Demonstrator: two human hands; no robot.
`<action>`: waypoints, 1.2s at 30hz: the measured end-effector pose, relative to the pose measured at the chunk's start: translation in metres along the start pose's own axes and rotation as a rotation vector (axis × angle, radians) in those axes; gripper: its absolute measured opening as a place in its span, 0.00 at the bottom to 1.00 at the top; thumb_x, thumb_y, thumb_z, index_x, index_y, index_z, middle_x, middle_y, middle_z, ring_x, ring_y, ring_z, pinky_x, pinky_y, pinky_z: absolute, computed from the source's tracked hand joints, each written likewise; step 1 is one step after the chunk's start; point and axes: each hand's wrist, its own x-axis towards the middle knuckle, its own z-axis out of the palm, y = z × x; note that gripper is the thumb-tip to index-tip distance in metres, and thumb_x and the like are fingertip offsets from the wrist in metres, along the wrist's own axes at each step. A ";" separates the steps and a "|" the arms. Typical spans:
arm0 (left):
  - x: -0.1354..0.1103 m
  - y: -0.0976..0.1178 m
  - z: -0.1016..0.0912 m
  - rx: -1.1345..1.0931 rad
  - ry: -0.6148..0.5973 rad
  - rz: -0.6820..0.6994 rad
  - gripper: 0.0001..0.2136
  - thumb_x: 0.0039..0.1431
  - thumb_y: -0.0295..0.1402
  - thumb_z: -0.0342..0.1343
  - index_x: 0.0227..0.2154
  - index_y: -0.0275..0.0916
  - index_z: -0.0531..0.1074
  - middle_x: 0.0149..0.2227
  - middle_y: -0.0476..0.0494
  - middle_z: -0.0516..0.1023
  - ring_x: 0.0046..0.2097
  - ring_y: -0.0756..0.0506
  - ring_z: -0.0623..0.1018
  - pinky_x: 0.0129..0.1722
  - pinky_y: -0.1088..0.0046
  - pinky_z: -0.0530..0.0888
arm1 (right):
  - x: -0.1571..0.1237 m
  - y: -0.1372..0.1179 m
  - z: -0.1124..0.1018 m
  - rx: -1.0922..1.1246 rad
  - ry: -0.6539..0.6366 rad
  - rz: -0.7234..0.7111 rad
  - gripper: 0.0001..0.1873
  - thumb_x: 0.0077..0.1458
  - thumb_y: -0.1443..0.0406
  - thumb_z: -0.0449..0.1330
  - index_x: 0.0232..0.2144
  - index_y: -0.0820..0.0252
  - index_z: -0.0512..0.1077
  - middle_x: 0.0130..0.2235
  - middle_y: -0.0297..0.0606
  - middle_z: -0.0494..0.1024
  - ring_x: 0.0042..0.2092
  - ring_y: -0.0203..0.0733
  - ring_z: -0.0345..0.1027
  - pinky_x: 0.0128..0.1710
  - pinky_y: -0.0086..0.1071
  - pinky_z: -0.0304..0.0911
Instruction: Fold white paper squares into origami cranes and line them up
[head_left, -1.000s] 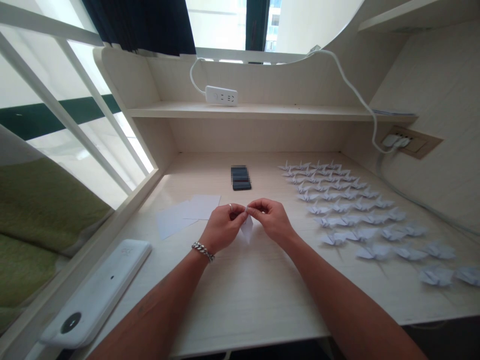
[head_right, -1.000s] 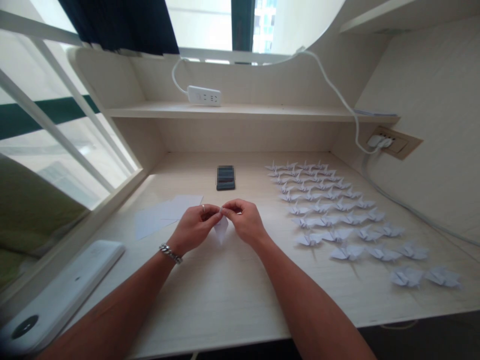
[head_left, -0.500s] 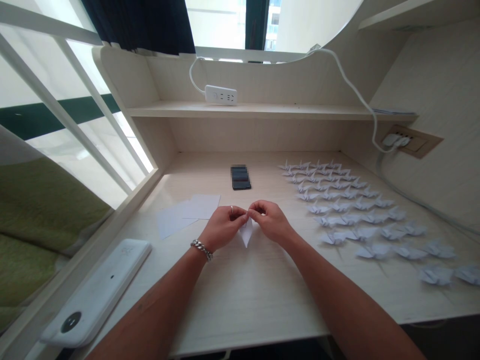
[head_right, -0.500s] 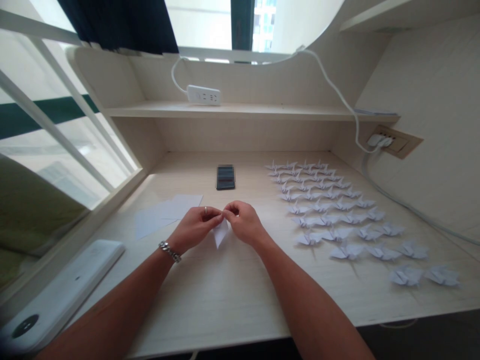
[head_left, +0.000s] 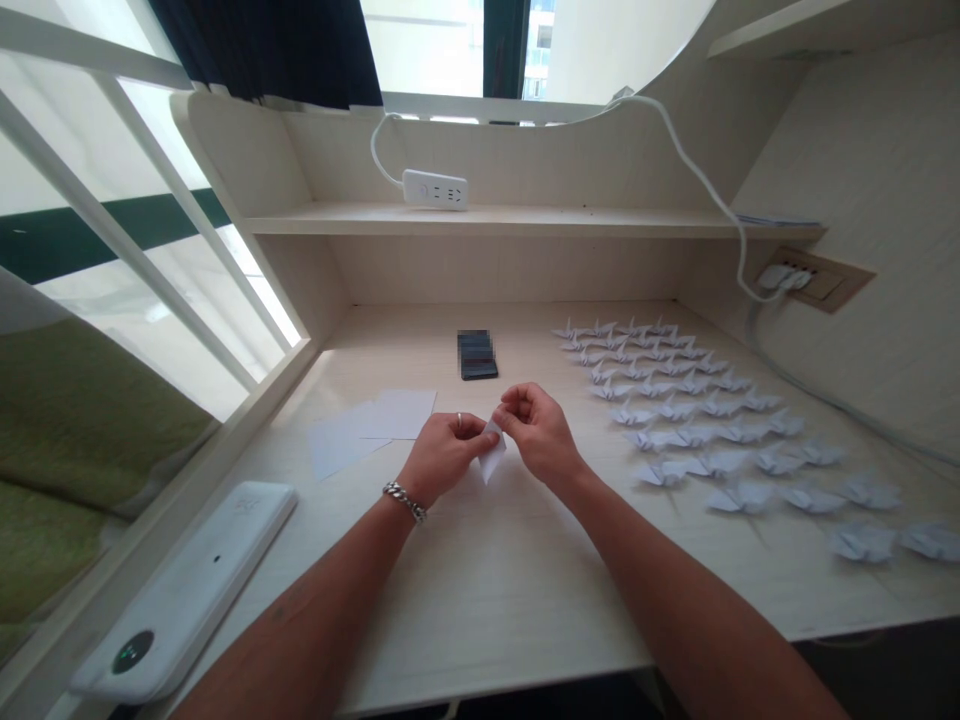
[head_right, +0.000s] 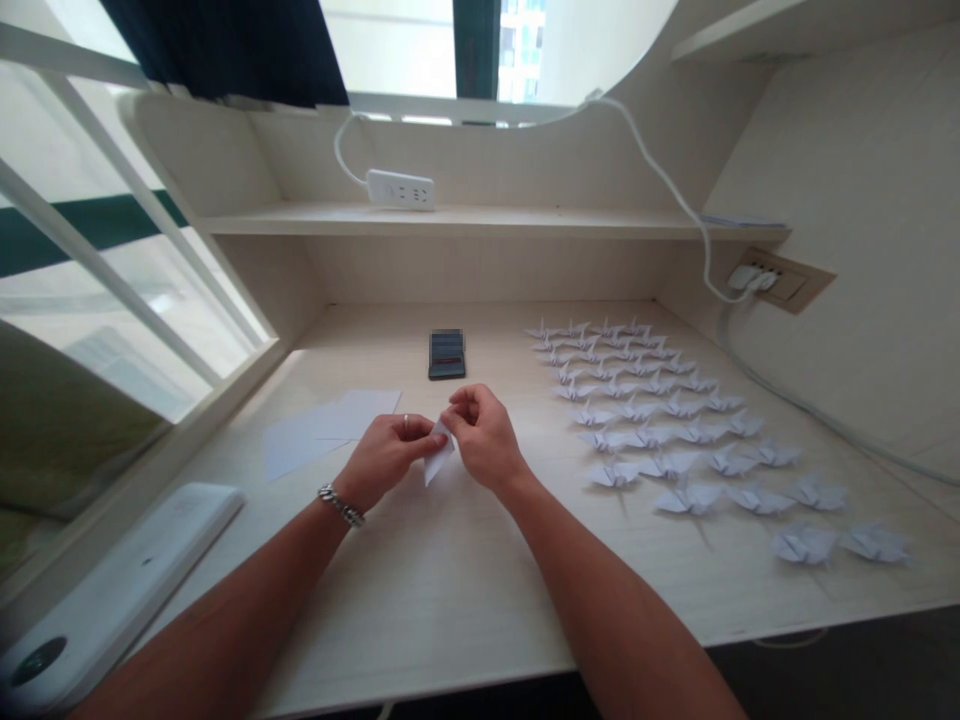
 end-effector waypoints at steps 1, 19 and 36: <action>0.000 0.000 0.000 -0.024 0.007 -0.006 0.11 0.47 0.39 0.60 0.21 0.35 0.77 0.22 0.46 0.77 0.25 0.49 0.72 0.27 0.74 0.67 | 0.000 0.000 -0.001 0.024 -0.027 0.016 0.15 0.46 0.63 0.64 0.36 0.59 0.66 0.28 0.32 0.73 0.31 0.37 0.68 0.33 0.32 0.64; -0.003 0.008 -0.002 0.005 -0.036 -0.037 0.09 0.47 0.35 0.60 0.18 0.36 0.75 0.18 0.51 0.73 0.23 0.51 0.68 0.26 0.75 0.64 | 0.002 -0.005 -0.006 0.050 -0.079 0.067 0.17 0.44 0.65 0.65 0.37 0.60 0.66 0.26 0.31 0.75 0.28 0.36 0.69 0.32 0.32 0.62; 0.005 -0.005 0.001 -0.289 0.190 -0.064 0.14 0.47 0.42 0.63 0.23 0.34 0.77 0.22 0.46 0.76 0.25 0.50 0.71 0.27 0.74 0.66 | -0.001 0.002 -0.001 -0.124 -0.276 0.214 0.18 0.46 0.53 0.65 0.25 0.62 0.69 0.24 0.33 0.72 0.27 0.35 0.66 0.30 0.32 0.63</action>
